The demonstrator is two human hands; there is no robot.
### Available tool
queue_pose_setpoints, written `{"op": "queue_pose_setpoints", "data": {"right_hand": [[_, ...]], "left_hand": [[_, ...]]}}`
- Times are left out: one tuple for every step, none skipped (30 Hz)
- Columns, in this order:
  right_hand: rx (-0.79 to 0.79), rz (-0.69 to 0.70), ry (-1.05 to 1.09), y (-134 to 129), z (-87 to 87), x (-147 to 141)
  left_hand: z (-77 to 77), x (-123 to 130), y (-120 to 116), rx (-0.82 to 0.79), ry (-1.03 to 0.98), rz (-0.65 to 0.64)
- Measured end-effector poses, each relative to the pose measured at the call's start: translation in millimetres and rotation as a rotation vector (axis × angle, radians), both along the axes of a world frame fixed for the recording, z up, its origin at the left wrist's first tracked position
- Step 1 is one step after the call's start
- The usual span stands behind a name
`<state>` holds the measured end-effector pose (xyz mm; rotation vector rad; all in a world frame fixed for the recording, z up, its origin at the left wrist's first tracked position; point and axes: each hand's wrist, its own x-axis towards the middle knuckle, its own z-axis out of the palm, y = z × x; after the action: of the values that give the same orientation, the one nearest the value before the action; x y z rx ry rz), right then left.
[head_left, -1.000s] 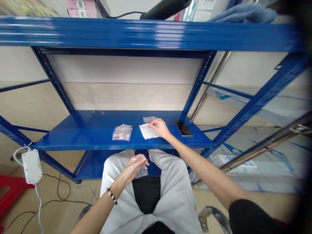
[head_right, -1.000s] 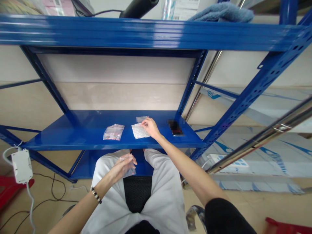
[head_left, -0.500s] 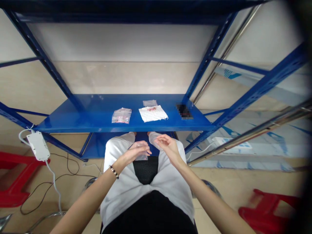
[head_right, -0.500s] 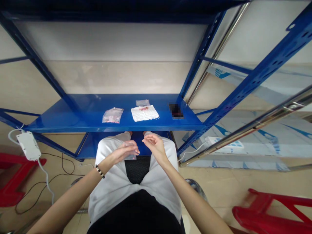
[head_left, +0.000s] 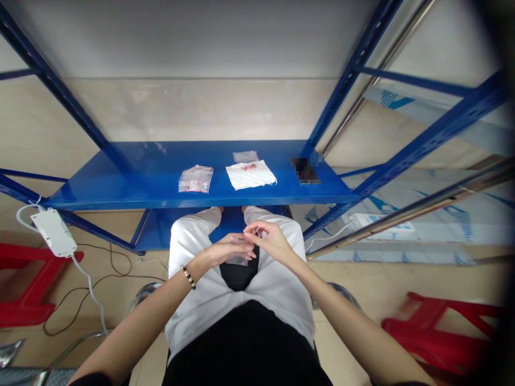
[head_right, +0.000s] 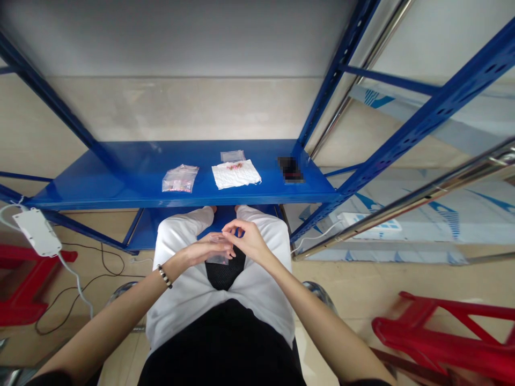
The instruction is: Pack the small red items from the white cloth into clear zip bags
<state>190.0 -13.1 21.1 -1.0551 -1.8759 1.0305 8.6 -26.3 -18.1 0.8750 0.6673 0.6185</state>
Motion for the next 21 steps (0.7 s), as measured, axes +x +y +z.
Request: {"op": "queue_pose_setpoints", "data": {"right_hand": [[0.011,0.007,-0.013,-1,0.0,-1],[0.026,0.008,-0.023,-1,-0.1,-3],[0.043,0.010,-0.033,-2,0.0,-4],[0.061,0.018,-0.042,-3,0.2,-5],[0.081,0.030,-0.050,-4,0.6,-5],[0.099,0.043,-0.056,-5,1.3,-5],[0.114,0.055,-0.060,-6,2.1,-5],[0.125,0.063,-0.063,-7,3.0,-5],[0.132,0.061,-0.062,-8,3.8,-5],[0.133,0.049,-0.058,-8,4.4,-5],[0.128,0.031,-0.050,-7,4.4,-4],[0.117,0.012,-0.041,-6,3.9,-4],[0.101,-0.007,-0.031,-4,2.7,-3],[0.084,-0.022,-0.025,-1,0.9,-3],[0.069,-0.033,-0.020,1,-1.6,-2],[0.057,-0.042,-0.016,3,-4.3,-1],[0.052,-0.055,-0.009,5,-7.2,0],[0.050,-0.069,0.000,7,-9.7,2],[0.052,-0.085,0.014,9,-11.7,4],[0.057,-0.102,0.032,11,-13.0,6],[0.064,-0.122,0.053,14,-13.3,9]], "left_hand": [[-0.9,0,0,0.002,-0.002,-0.001],[-1.8,0,1,0.005,-0.005,-0.005],[-2.8,0,1,0.008,-0.008,-0.009],[-3.7,0,1,0.010,-0.010,-0.011],[-4.5,0,1,0.013,-0.012,-0.011],[-5.1,0,2,0.017,-0.013,-0.012],[-5.4,0,2,0.024,-0.013,-0.013],[-5.4,0,2,0.033,-0.012,-0.017],[-5.2,0,2,0.040,-0.013,-0.025],[-4.7,0,2,0.043,-0.019,-0.031],[-4.0,0,2,0.043,-0.029,-0.030],[-3.1,0,2,0.039,-0.044,-0.021],[-2.2,-1,2,0.031,-0.062,-0.005],[-1.1,-1,2,0.019,-0.082,0.016],[0.2,-1,2,0.004,-0.104,0.038],[1.9,-2,2,-0.012,-0.129,0.056],[4.0,-2,2,-0.029,-0.156,0.066],[6.6,-2,2,-0.043,-0.184,0.074],[9.6,-2,2,-0.054,-0.211,0.082],[13.0,-3,2,-0.061,-0.236,0.088],[16.3,-3,1,-0.063,-0.261,0.097]]}}
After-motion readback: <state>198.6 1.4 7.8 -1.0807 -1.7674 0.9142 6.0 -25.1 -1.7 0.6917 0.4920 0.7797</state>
